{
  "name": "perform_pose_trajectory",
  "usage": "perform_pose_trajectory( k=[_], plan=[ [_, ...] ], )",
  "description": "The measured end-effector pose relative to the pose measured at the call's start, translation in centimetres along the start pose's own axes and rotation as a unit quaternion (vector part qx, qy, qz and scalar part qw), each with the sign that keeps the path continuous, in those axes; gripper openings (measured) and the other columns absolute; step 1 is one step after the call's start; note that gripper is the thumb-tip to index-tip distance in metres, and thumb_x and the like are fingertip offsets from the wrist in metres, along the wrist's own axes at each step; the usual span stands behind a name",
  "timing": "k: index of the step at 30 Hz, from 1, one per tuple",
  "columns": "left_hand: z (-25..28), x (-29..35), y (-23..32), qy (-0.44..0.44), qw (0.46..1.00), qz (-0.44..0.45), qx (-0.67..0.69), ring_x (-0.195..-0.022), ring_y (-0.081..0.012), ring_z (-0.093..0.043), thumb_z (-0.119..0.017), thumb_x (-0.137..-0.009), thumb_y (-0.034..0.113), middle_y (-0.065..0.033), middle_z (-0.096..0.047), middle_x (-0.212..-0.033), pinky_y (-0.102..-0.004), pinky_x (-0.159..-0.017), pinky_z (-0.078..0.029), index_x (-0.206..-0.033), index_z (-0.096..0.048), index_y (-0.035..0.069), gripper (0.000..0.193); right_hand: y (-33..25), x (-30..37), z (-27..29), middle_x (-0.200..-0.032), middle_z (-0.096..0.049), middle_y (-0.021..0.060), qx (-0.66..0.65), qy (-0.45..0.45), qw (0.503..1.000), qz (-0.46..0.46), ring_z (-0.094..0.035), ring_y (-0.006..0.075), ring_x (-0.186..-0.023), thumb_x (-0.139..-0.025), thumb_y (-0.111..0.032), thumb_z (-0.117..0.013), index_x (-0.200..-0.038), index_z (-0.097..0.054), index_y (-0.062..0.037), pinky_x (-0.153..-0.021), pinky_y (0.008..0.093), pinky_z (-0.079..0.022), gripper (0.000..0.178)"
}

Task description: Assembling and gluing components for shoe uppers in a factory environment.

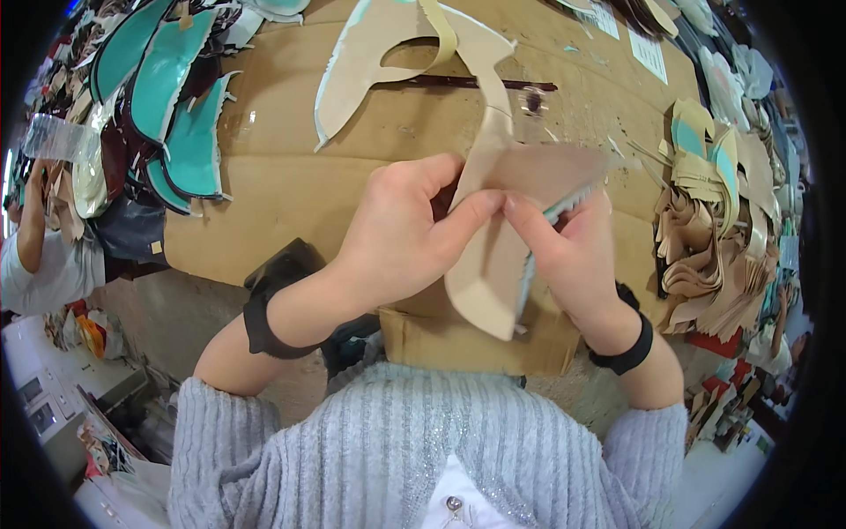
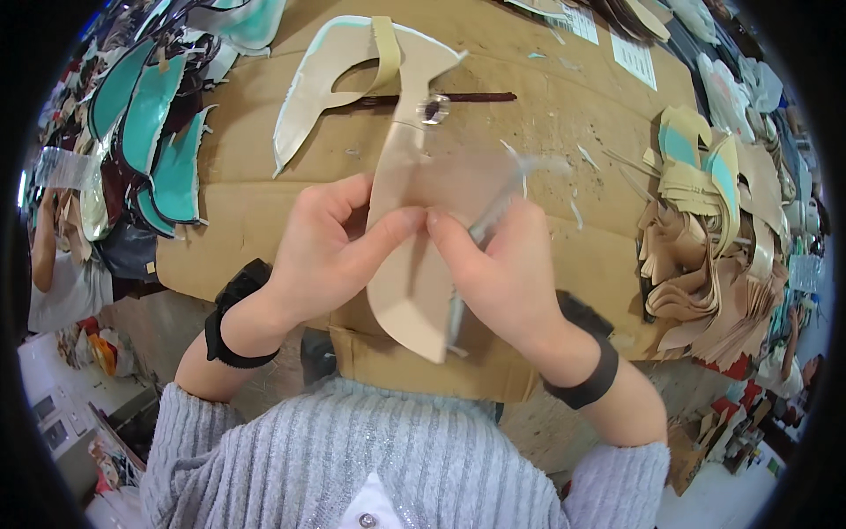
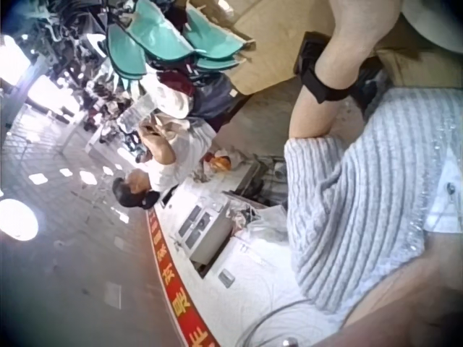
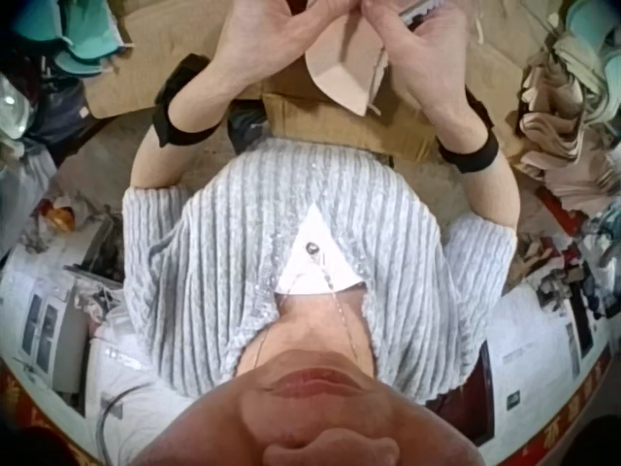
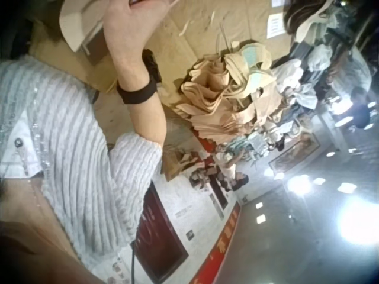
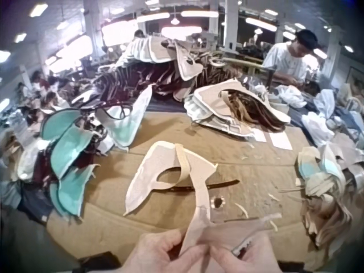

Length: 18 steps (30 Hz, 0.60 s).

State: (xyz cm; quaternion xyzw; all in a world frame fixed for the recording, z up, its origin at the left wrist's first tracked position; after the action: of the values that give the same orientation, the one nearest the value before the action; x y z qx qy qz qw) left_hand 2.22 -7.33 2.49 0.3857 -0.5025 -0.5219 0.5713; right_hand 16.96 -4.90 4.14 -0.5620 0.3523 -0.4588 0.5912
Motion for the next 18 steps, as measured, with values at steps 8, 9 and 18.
perform_pose_trajectory(
  k=[8, 9, 18],
  plan=[
    [-1.1, 1.0, 0.8, -0.093, 0.995, 0.017, 0.016, -0.073, -0.0036, -0.057, -0.060, -0.092, 0.011, -0.0019, -0.067, -0.085, -0.0205, -0.061, -0.046, -0.100, -0.064, -0.005, 0.018, 0.7, 2.3, -0.4, -0.094, -0.066, 0.0061, -0.144, 0.036, 0.989, -0.028, -0.061, 0.0095, -0.084, -0.088, -0.004, -0.060, -0.106, -0.061, 0.0030, -0.072, 0.0242, -0.048, 0.019],
    [-1.0, 1.0, 0.9, -0.095, 0.995, 0.017, 0.016, -0.073, -0.0036, -0.057, -0.060, -0.092, 0.011, -0.0019, -0.067, -0.085, -0.0205, -0.061, -0.046, -0.100, -0.064, -0.005, 0.018, 1.2, 2.4, 0.0, -0.094, -0.066, 0.0061, -0.143, 0.038, 0.989, -0.029, -0.061, 0.0095, -0.084, -0.088, -0.004, -0.060, -0.106, -0.061, 0.0030, -0.072, 0.0242, -0.048, 0.019],
    [-1.1, 0.1, 0.6, -0.146, 0.988, 0.038, 0.014, -0.071, -0.0023, -0.057, -0.065, -0.089, 0.013, 0.0004, -0.066, -0.080, -0.0202, -0.059, -0.046, -0.097, -0.065, -0.004, 0.019, 2.7, 2.7, -0.4, -0.089, -0.065, 0.0041, -0.193, -0.013, 0.976, -0.100, -0.061, 0.0092, -0.082, -0.090, -0.008, -0.061, -0.103, -0.061, 0.0011, -0.070, 0.0243, -0.048, 0.016]
  ],
)
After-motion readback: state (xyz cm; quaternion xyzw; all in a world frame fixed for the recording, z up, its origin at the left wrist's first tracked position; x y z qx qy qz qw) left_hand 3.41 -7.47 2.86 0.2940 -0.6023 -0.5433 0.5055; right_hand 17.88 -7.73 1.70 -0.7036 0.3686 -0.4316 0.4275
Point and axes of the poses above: each hand's wrist, its own x-axis away from the middle knuckle, its own z-axis out of the back of the hand, y = z × x, the point moved 7 cm from there along -x, towards the middle knuckle
